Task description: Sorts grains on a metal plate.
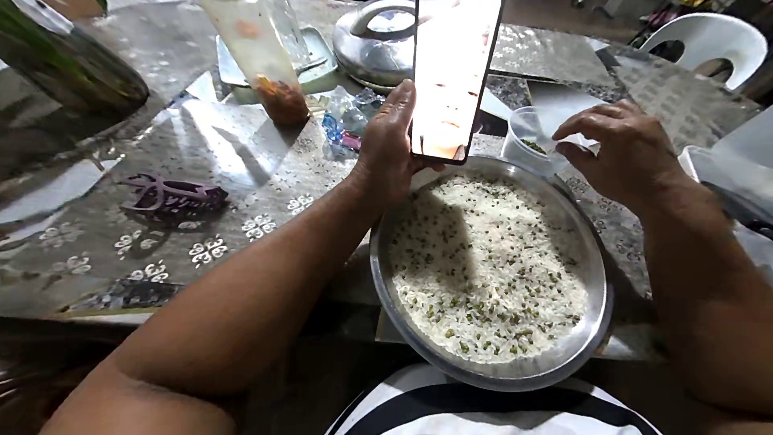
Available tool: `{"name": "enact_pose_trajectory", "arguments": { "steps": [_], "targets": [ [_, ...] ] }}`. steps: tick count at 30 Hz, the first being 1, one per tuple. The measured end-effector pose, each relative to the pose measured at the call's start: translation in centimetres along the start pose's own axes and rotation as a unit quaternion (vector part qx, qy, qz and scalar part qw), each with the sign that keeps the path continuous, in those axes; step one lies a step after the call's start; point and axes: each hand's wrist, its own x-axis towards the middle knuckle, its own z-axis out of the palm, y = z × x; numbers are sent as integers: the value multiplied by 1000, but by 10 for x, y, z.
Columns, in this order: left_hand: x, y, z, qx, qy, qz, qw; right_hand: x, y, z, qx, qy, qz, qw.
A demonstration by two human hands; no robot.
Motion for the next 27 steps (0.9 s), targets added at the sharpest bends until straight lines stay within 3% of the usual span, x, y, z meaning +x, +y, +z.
{"name": "enact_pose_trajectory", "arguments": {
  "steps": [3, 5, 8, 10, 15, 19, 24, 27],
  "targets": [
    [0, 0, 1, 1, 2, -1, 1000, -4, -14, -8, 44, -19, -53, 997],
    [0, 0, 0, 2, 3, -5, 1000, -8, -29, -15, 77, -105, -81, 988],
    [0, 1, 0, 9, 7, -3, 1000, -12, -51, -9, 97, -276, -58, 954],
    [0, 0, 0, 9, 9, -5, 1000, -15, -64, 1, 96, -314, -85, 941],
    [1, -1, -1, 10, 6, 6, 1000, -22, -74, -1, 134, -192, -204, 951],
    [2, 0, -2, 8, 2, 13, 1000, -21, -76, -10, 103, -128, -220, 962],
    [1, 1, -2, 9, 2, 3, 1000, -30, -99, -4, 157, -160, -273, 936],
    [1, 1, -1, 7, 5, 8, 1000, -36, -115, 5, 119, -198, -305, 924]
  ]
}}
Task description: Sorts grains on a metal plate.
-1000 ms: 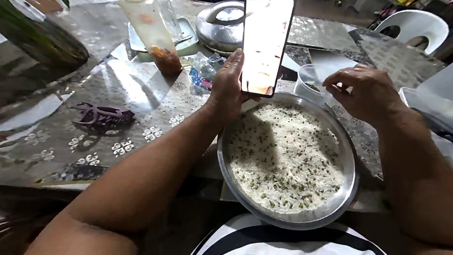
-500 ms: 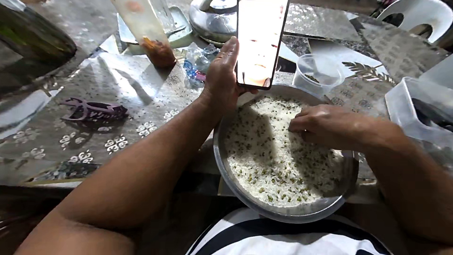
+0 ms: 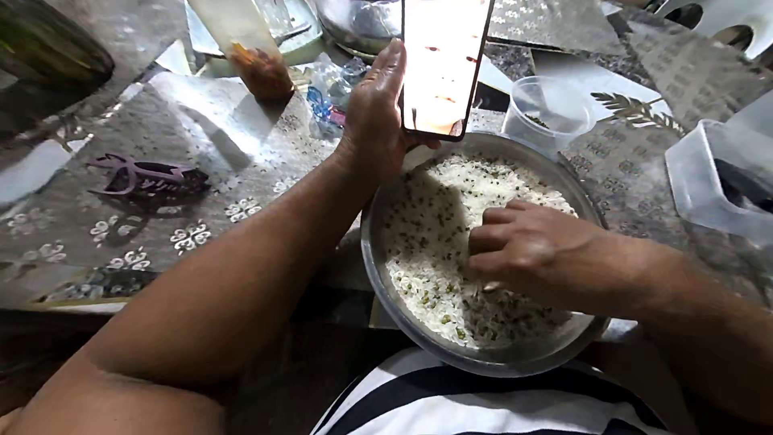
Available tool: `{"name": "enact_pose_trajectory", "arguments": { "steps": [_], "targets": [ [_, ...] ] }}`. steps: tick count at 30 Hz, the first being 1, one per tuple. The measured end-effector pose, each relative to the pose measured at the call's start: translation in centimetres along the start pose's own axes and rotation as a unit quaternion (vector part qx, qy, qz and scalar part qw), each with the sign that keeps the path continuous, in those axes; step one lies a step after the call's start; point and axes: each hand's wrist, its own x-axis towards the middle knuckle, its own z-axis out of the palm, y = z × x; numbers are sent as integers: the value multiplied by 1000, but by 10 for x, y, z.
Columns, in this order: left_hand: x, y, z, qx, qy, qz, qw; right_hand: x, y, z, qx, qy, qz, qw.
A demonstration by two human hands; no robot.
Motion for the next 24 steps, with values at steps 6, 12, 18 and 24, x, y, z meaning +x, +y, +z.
{"name": "enact_pose_trajectory", "arguments": {
  "steps": [6, 12, 18, 24],
  "targets": [
    [1, -1, -1, 1, -6, 2, 1000, -9, 20, -11, -6, 93, 5, 996],
    [0, 0, 0, 1, 4, -6, 1000, -15, 20, -26, -28, 127, 50, 990],
    [1, 1, 0, 1, 5, -10, 1000, -18, 26, -16, -11, 0, 91, 996],
    [2, 1, -1, 0, 0, -7, 1000, -17, 25, -18, -6, 43, 48, 998]
  ]
}}
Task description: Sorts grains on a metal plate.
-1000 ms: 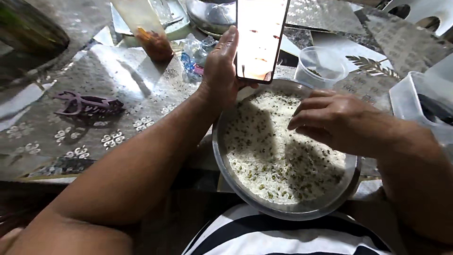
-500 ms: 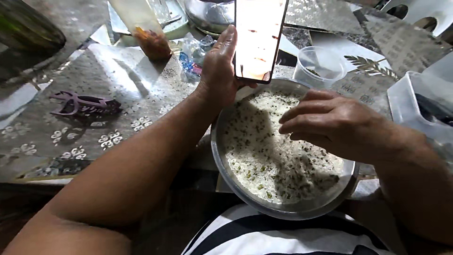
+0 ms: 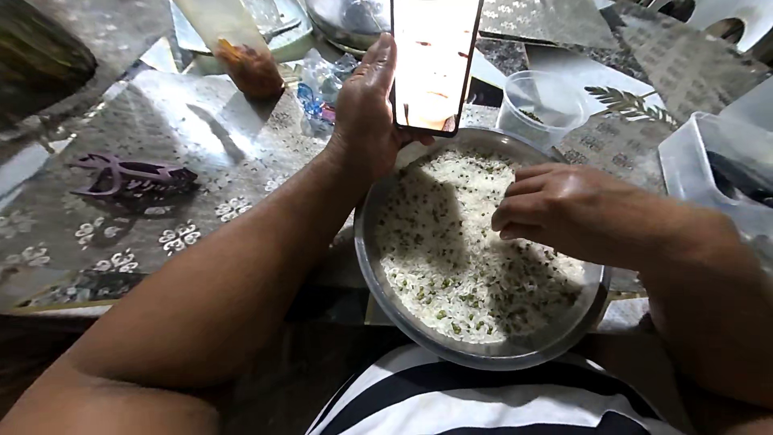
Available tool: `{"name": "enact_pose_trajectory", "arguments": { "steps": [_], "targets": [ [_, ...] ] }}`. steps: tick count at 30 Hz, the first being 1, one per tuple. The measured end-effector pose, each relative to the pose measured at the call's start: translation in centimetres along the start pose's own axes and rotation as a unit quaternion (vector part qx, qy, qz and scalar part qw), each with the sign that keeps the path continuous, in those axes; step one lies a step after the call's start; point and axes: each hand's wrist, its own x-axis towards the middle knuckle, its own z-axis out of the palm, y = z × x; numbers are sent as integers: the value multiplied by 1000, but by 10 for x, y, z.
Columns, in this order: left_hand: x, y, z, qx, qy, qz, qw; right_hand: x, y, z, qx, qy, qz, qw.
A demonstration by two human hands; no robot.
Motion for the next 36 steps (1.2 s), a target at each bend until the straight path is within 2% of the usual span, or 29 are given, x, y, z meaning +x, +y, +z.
{"name": "enact_pose_trajectory", "arguments": {
  "steps": [7, 10, 15, 23, 36],
  "targets": [
    [0, -1, 0, 2, -9, 8, 1000, -9, 3, -17, 6, -23, 24, 999],
    [1, -2, 0, -1, -10, 11, 1000, -3, 9, -11, -2, -11, 47, 999],
    [2, -1, -2, 5, -11, 6, 1000, 8, 14, 7, 22, -73, 81, 994],
    [2, 0, -1, -3, -13, 9, 1000, -4, 11, -16, 9, 26, 35, 999],
    [4, -2, -4, 2, -25, 26, 999, 0, 4, -15, 74, 17, 24, 997]
  ]
}}
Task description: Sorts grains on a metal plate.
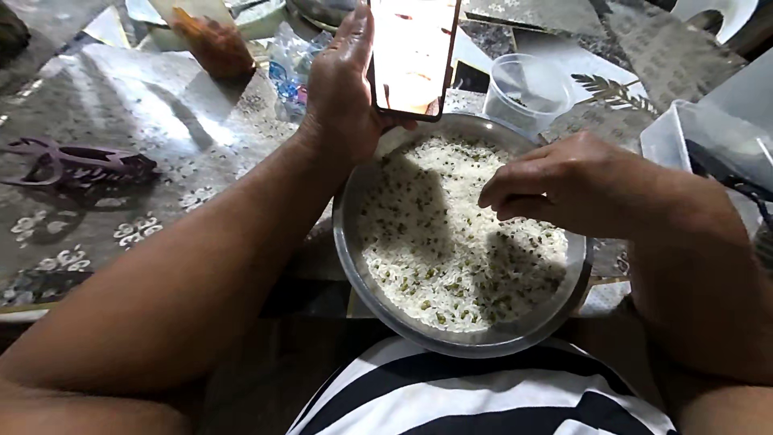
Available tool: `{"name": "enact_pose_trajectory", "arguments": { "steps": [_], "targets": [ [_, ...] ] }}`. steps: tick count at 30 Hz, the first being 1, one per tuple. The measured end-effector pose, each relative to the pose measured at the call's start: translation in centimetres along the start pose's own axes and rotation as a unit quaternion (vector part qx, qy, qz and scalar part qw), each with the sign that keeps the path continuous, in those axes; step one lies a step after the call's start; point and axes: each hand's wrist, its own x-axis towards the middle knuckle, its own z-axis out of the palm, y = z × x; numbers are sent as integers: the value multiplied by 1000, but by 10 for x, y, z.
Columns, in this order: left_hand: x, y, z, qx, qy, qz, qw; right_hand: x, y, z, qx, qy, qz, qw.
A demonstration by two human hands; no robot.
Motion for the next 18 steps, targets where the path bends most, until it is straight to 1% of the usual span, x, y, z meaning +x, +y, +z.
{"name": "enact_pose_trajectory", "arguments": {
  "steps": [4, 9, 15, 18],
  "targets": [
    [0, -1, -1, -8, -7, 5, 1000, 0, 4, -4, 10, 6, -1, 1000],
    [-3, 2, 2, -4, 13, -13, 1000, 0, 10, -7, 3, 13, 12, 1000],
    [-3, 3, 3, -7, 20, -14, 1000, -1, 8, -8, 23, 32, 1, 999],
    [-2, 2, 1, -8, 12, -7, 1000, -2, 9, -7, 3, 39, -4, 999]
  ]
}}
